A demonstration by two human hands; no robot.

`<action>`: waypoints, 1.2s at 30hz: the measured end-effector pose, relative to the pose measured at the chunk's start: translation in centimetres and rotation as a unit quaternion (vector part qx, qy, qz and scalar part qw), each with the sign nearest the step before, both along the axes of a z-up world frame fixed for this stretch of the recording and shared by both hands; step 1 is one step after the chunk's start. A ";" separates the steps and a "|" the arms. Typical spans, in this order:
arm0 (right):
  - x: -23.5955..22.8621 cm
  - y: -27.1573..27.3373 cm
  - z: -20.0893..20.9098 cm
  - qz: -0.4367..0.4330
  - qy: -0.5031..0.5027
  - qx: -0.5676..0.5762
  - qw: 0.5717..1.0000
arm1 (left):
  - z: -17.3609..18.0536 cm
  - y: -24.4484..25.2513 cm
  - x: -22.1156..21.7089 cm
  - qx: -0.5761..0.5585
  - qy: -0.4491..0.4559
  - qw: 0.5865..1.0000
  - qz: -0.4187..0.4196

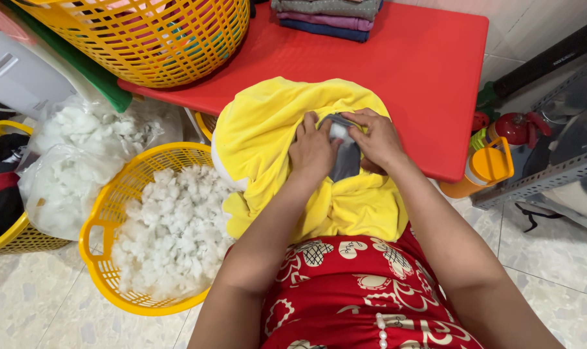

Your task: The person repeatedly takes handfuls of white cotton from a yellow basket and stuffs them into a small dark pouch resting on a yellow cloth on their lap. The person compresses the cotton into the pouch opening with both hands throughout the clip.

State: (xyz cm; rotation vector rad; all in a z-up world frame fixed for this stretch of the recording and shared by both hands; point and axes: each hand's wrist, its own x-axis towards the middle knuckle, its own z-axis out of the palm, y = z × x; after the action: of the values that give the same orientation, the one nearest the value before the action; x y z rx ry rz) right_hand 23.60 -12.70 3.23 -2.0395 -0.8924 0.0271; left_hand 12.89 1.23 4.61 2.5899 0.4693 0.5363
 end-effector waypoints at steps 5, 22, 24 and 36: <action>0.2 0.1 -0.8 0.005 0.038 0.030 0.999 | -0.3 0.8 0.2 -0.014 -0.030 0.999 -0.003; -6.3 -2.7 -1.9 0.064 -0.101 0.015 0.993 | -9.2 0.2 -6.1 -0.260 -0.151 0.952 -0.064; -7.5 -2.5 -1.0 0.059 -0.191 -0.012 0.980 | -9.2 0.4 -5.8 -0.271 -0.157 0.948 -0.048; -6.5 -2.5 -3.3 0.062 -0.177 -0.065 0.980 | -11.9 1.3 -6.0 -0.319 -0.119 0.933 -0.118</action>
State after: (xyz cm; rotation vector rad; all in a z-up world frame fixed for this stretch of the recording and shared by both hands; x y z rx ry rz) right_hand 17.07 -15.20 -0.05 -2.1431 -1.2667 -0.2211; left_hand 6.90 2.52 -7.32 1.8934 0.1968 0.5015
